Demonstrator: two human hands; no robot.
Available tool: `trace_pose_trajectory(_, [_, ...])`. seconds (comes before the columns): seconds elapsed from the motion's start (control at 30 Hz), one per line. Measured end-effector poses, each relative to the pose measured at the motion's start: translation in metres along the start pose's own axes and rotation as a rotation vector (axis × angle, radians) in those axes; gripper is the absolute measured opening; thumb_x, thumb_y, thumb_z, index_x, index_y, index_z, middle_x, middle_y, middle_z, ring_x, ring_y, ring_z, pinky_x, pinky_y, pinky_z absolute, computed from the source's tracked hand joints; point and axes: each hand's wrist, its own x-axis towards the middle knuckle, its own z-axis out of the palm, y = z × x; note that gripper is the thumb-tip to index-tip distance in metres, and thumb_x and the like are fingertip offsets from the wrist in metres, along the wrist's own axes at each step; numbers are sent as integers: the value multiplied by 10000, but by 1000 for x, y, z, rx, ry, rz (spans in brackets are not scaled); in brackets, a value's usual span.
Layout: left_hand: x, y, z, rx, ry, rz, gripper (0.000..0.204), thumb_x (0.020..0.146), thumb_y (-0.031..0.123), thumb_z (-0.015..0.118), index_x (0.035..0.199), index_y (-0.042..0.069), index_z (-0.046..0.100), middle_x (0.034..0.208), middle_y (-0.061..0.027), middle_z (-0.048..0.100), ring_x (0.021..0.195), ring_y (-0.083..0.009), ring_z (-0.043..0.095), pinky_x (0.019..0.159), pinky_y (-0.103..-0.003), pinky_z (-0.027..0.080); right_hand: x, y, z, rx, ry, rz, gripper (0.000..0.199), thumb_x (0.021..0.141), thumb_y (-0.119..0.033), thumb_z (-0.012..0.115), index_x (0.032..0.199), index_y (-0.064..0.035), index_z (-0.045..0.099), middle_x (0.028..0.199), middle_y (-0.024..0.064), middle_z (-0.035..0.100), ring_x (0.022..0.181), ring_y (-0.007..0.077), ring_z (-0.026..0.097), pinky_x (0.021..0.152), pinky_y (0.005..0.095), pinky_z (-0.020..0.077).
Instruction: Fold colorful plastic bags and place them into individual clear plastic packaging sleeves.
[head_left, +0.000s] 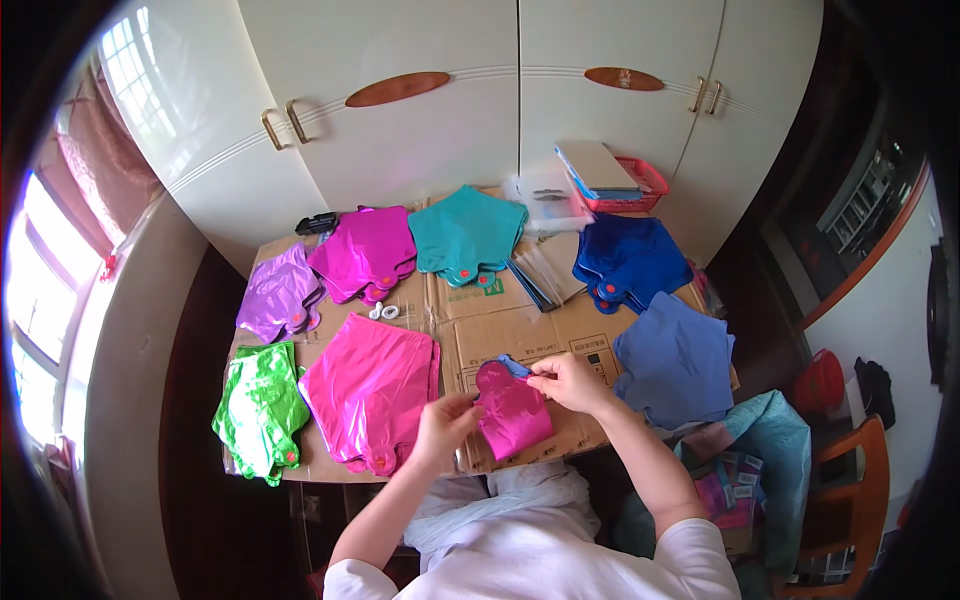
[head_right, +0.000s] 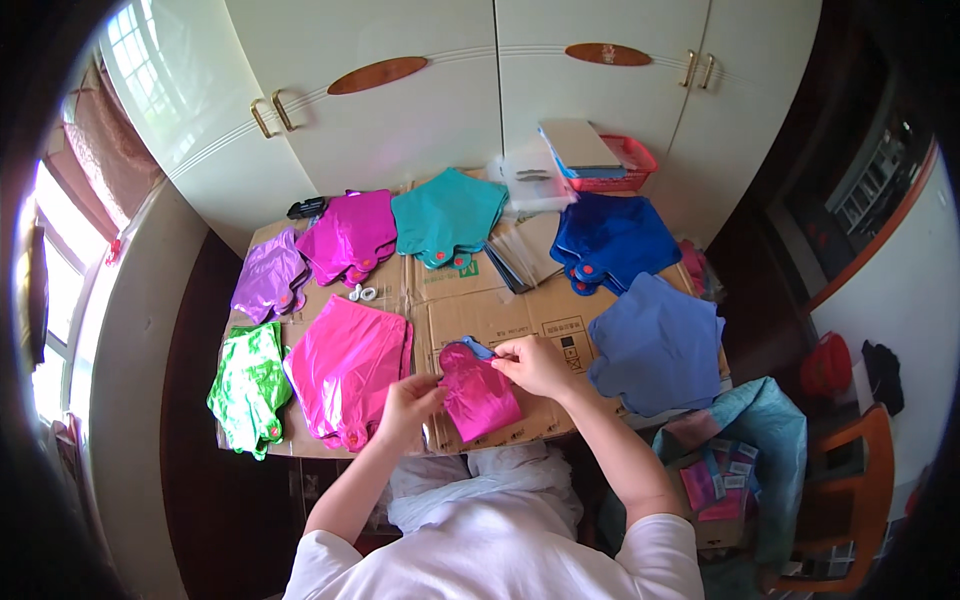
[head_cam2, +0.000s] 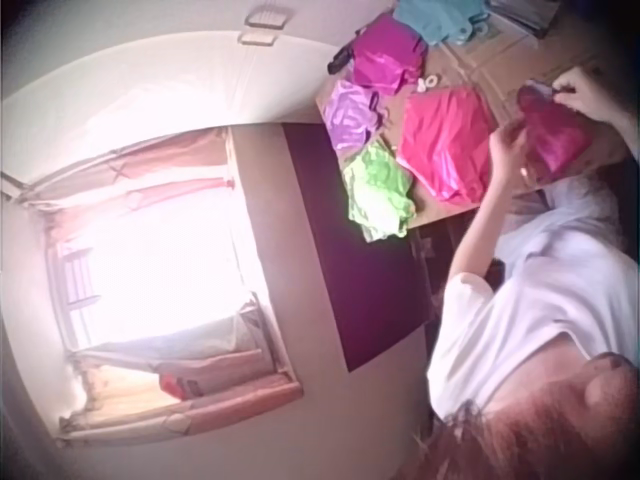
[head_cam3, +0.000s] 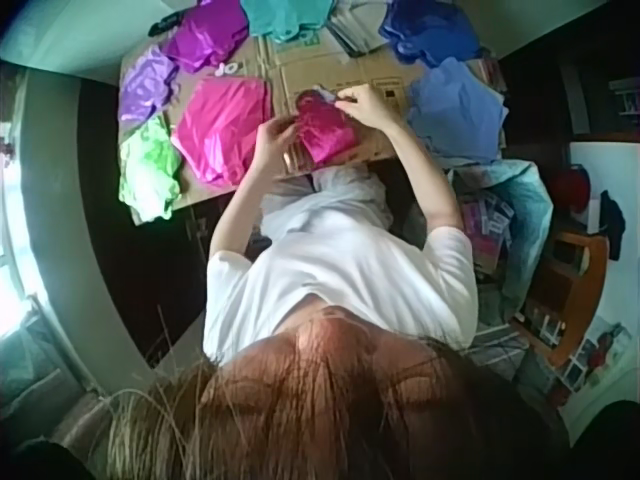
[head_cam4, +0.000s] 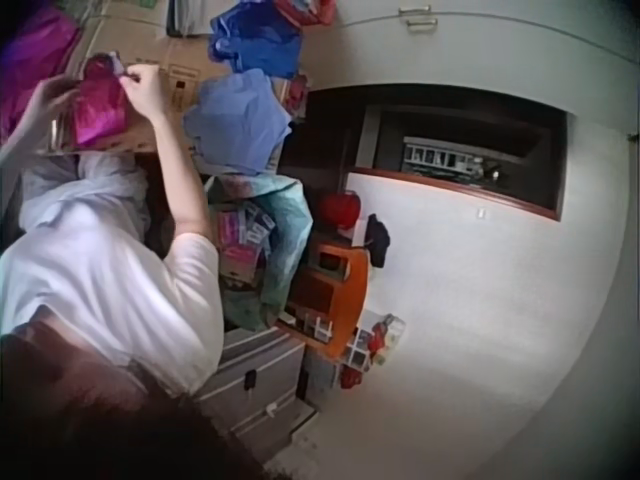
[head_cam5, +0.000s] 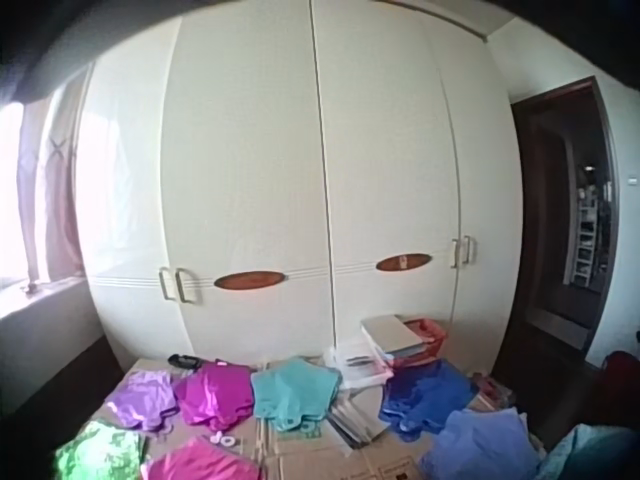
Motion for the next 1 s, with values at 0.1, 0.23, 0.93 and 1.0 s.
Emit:
trace_pose_trajectory(0.1, [17, 22, -9, 300, -49, -45, 167, 843, 95, 660, 941, -39, 676, 798, -65, 694, 697, -83, 627, 626, -232, 513, 12, 7, -2, 1, -95, 99, 166, 816, -175, 659, 904, -38, 694, 727, 108, 682, 639, 177, 658, 584, 306, 477])
trace_pose_trajectory(0.23, [26, 35, -11, 694, -108, 149, 156, 762, 112, 676, 877, 7, 690, 759, -132, 693, 689, -202, 680, 638, -310, 533, 24, 7, 1, -93, -85, -9, 139, 809, -103, 654, 929, -45, 694, 698, 52, 663, 601, 119, 604, 571, 272, 463])
trace_pose_trajectory(0.93, [8, 4, 10, 1212, -114, 719, 183, 667, 65, 666, 833, 33, 596, 794, -114, 533, 772, -297, 564, 690, -383, 507, 24, 20, 43, -544, 342, -596, 105, 725, -40, 576, 830, -49, 578, 910, 81, 598, 928, 269, 576, 811, 375, 471])
trace_pose_trajectory(1.0, [5, 3, 10, 1232, -110, 749, 168, 676, 63, 650, 830, 30, 592, 796, -115, 530, 777, -293, 559, 683, -379, 507, 24, 30, 45, -535, 389, -645, 81, 729, -56, 565, 808, -55, 576, 896, 59, 596, 936, 244, 571, 820, 369, 461])
